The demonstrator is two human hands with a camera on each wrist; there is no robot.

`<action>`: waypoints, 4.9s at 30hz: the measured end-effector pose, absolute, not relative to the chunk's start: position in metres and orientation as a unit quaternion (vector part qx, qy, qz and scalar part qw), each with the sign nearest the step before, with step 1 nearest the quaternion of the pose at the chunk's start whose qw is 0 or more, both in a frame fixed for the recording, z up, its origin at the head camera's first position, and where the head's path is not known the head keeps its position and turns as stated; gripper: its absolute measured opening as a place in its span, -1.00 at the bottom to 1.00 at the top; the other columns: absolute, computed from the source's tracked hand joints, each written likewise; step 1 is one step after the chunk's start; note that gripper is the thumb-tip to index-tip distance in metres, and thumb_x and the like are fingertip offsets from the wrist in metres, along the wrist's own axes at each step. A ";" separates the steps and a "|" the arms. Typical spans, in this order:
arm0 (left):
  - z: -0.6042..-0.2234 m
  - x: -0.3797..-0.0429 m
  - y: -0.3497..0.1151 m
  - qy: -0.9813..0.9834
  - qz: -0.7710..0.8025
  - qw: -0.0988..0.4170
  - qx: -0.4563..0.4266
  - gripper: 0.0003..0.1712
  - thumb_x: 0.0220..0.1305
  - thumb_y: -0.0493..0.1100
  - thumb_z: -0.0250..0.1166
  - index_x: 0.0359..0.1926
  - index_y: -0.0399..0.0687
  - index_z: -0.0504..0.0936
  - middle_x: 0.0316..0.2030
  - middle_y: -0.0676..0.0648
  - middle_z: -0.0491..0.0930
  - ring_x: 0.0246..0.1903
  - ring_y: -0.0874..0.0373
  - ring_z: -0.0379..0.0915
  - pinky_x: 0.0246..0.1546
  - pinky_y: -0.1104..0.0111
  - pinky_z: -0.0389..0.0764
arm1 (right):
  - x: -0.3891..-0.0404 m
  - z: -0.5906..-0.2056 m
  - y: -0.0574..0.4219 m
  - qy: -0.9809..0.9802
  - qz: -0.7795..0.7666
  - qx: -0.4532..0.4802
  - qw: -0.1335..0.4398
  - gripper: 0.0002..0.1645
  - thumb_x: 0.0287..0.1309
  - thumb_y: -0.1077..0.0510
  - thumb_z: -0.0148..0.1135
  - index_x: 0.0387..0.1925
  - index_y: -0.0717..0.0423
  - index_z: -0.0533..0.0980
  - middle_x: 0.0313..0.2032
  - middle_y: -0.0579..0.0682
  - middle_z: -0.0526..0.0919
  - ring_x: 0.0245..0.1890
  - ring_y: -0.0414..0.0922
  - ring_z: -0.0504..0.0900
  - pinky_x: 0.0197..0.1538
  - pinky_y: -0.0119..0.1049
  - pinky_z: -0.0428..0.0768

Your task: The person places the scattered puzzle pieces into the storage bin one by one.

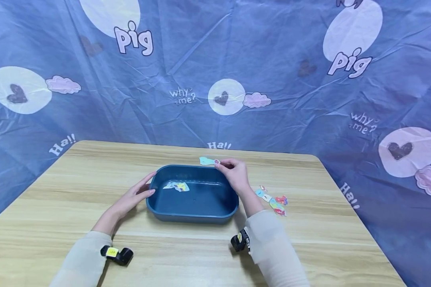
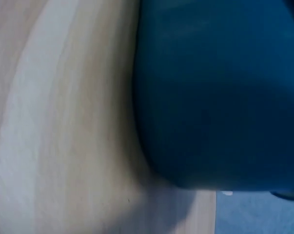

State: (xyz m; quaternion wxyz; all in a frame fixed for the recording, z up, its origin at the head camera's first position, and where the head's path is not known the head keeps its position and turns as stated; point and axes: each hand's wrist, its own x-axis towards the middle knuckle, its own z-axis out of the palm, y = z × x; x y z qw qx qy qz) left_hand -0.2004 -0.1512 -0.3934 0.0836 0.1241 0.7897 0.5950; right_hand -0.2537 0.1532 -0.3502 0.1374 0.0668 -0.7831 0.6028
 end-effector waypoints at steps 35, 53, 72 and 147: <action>-0.408 -0.211 -0.155 0.789 0.596 0.092 0.118 -0.33 0.20 -0.07 0.08 0.29 0.18 0.02 0.21 -0.26 0.06 0.17 -0.14 -0.02 0.08 -0.06 -0.01 | -0.253 -0.372 0.120 -0.785 0.616 0.021 0.070 -0.73 -0.17 0.28 0.32 -0.34 0.35 0.56 -0.38 0.07 0.59 -0.35 -0.15 0.50 -0.24 -0.39 0.47; -0.417 -0.216 -0.158 0.794 0.590 0.083 0.120 -0.33 0.19 -0.02 0.08 0.28 0.29 0.02 0.22 -0.22 0.07 0.17 -0.12 -0.01 0.08 -0.05 -0.01 | -0.256 -0.378 0.119 -0.811 0.583 -0.005 0.053 -0.73 -0.17 0.19 0.33 -0.36 0.28 0.59 -0.39 0.06 0.62 -0.32 -0.11 0.52 -0.22 -0.30 0.48; -0.421 -0.218 -0.159 0.792 0.591 0.084 0.128 -0.33 0.18 0.00 0.08 0.28 0.28 0.02 0.23 -0.21 0.05 0.17 -0.12 -0.01 0.08 -0.04 0.01 | -0.258 -0.380 0.118 -0.835 0.549 -0.034 0.022 -0.76 -0.16 0.17 0.33 -0.41 0.27 0.59 -0.42 0.05 0.61 -0.36 -0.11 0.50 -0.28 -0.32 0.45; -0.406 -0.211 -0.156 0.785 0.600 0.093 0.120 -0.32 0.19 -0.06 0.09 0.29 0.17 0.02 0.21 -0.27 0.05 0.17 -0.14 -0.04 0.08 -0.03 0.01 | -0.257 -0.386 0.120 -0.922 0.387 -0.003 -0.011 -0.85 -0.12 0.16 0.30 -0.51 0.19 0.58 -0.53 -0.02 0.56 -0.50 -0.12 0.46 -0.40 -0.32 0.44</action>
